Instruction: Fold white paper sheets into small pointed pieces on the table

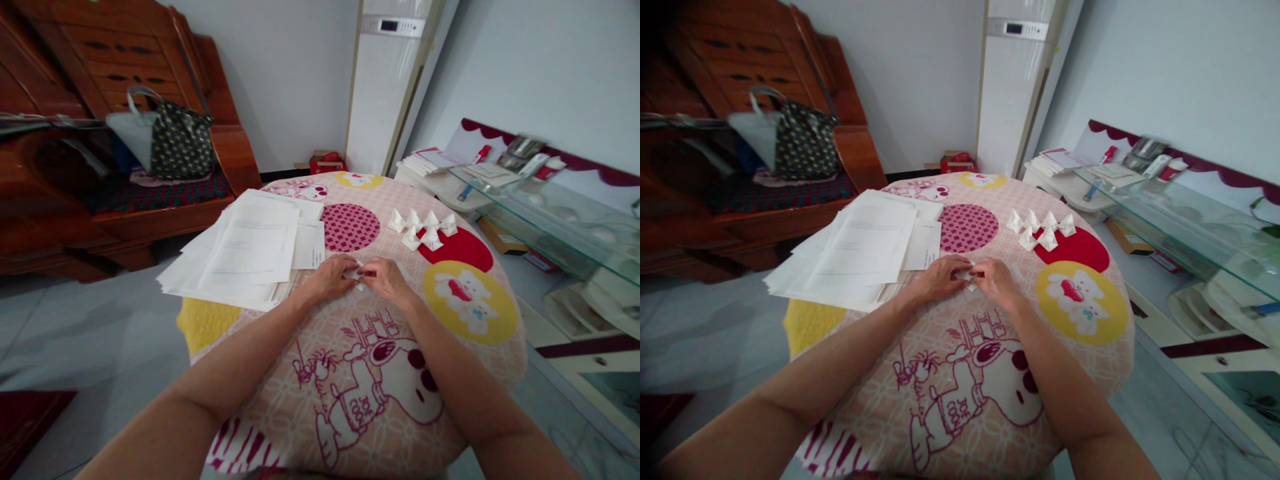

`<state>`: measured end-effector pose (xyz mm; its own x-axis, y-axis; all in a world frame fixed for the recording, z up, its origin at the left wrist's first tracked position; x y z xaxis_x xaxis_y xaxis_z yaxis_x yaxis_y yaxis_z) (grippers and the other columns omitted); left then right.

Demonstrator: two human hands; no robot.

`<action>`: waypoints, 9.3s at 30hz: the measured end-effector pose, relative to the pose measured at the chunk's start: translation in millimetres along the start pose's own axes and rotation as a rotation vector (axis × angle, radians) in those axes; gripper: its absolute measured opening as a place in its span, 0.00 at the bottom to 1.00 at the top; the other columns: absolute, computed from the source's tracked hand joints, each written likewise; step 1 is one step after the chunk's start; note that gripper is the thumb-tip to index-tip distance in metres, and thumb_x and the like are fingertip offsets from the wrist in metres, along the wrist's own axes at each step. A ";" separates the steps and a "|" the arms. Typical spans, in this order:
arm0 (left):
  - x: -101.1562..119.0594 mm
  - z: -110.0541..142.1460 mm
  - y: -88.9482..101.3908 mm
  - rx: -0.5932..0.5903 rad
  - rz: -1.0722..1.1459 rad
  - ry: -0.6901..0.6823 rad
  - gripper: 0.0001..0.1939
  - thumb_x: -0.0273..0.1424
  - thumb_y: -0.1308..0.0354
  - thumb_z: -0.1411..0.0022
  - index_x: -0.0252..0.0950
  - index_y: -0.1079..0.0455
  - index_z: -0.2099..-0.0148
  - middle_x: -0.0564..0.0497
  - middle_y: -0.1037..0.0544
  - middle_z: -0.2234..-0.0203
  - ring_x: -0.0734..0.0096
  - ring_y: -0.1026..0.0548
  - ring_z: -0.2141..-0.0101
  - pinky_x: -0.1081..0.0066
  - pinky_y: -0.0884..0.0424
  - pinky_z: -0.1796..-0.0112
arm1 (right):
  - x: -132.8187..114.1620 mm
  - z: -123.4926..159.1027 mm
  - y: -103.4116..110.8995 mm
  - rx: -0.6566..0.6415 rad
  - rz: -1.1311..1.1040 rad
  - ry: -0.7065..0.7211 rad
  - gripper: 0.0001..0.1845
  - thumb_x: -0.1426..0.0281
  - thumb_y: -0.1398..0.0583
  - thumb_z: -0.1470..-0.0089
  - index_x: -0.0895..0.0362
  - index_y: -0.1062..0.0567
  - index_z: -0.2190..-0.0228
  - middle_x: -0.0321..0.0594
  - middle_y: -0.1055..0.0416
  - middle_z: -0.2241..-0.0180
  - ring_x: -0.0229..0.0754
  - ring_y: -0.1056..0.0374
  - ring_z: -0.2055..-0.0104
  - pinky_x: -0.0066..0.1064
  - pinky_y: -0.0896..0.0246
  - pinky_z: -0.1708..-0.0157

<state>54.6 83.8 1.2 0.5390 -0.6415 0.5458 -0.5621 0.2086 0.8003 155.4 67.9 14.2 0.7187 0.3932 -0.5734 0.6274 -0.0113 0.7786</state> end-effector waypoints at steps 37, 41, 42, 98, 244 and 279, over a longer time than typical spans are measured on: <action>-21.4 -1.7 11.1 0.091 0.129 0.034 0.25 0.16 0.50 0.47 0.34 0.20 0.51 0.45 0.17 0.55 0.64 0.21 0.55 0.67 0.27 0.50 | -45.9 24.1 -26.8 -0.296 0.603 0.097 0.11 0.74 0.43 0.37 0.62 0.20 0.61 0.53 0.24 0.60 0.48 0.28 0.57 0.34 0.37 0.58; -14.7 -0.5 13.9 0.100 0.154 -0.005 0.23 0.18 0.44 0.49 0.35 0.20 0.52 0.45 0.18 0.52 0.61 0.22 0.51 0.63 0.28 0.47 | -46.6 18.4 -15.9 -0.183 0.550 0.058 0.13 0.77 0.46 0.39 0.62 0.20 0.63 0.55 0.23 0.62 0.48 0.28 0.61 0.34 0.38 0.62; -14.5 0.0 16.2 0.110 0.190 0.004 0.20 0.20 0.42 0.48 0.36 0.20 0.53 0.46 0.18 0.53 0.61 0.22 0.52 0.64 0.28 0.48 | -43.2 15.9 -7.7 -0.100 0.487 0.038 0.12 0.76 0.45 0.40 0.61 0.20 0.66 0.53 0.22 0.64 0.46 0.28 0.64 0.34 0.39 0.64; -19.8 13.7 5.1 -0.022 1.065 0.414 0.09 0.29 0.33 0.41 0.31 0.30 0.66 0.53 0.22 0.80 0.80 0.26 0.81 0.79 0.31 0.77 | 25.5 21.7 -11.8 0.028 -1.010 -0.512 0.23 0.54 0.28 0.63 0.59 0.22 0.71 0.42 0.22 0.76 0.40 0.29 0.78 0.29 0.34 0.80; 14.8 7.6 3.8 -0.012 0.118 -0.351 0.16 0.17 0.48 0.38 0.35 0.21 0.60 0.46 0.20 0.60 0.69 0.23 0.58 0.68 0.26 0.55 | 50.0 24.4 9.3 -0.135 -0.187 -0.647 0.08 0.79 0.37 0.54 0.59 0.27 0.80 0.31 0.34 0.87 0.32 0.42 0.87 0.25 0.50 0.83; 3.0 -4.2 -0.2 -0.005 0.113 -0.145 0.13 0.17 0.44 0.45 0.34 0.20 0.65 0.48 0.18 0.63 0.70 0.22 0.62 0.69 0.26 0.56 | 34.1 8.3 26.1 0.079 -0.034 -0.493 0.04 0.74 0.37 0.51 0.58 0.20 0.73 0.36 0.25 0.78 0.39 0.31 0.74 0.27 0.43 0.75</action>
<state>59.0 84.9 3.7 0.3762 -0.7137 0.5909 -0.6105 0.2888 0.7375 198.8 73.4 12.9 0.7419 -0.0866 -0.6649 0.6597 -0.0833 0.7469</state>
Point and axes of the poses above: each hand's wrist, its own z-axis away from the middle knuckle, its own y-axis out of the back of the hand, x = y × z, the point moved 10 cm from there along -z, towards the middle knuckle
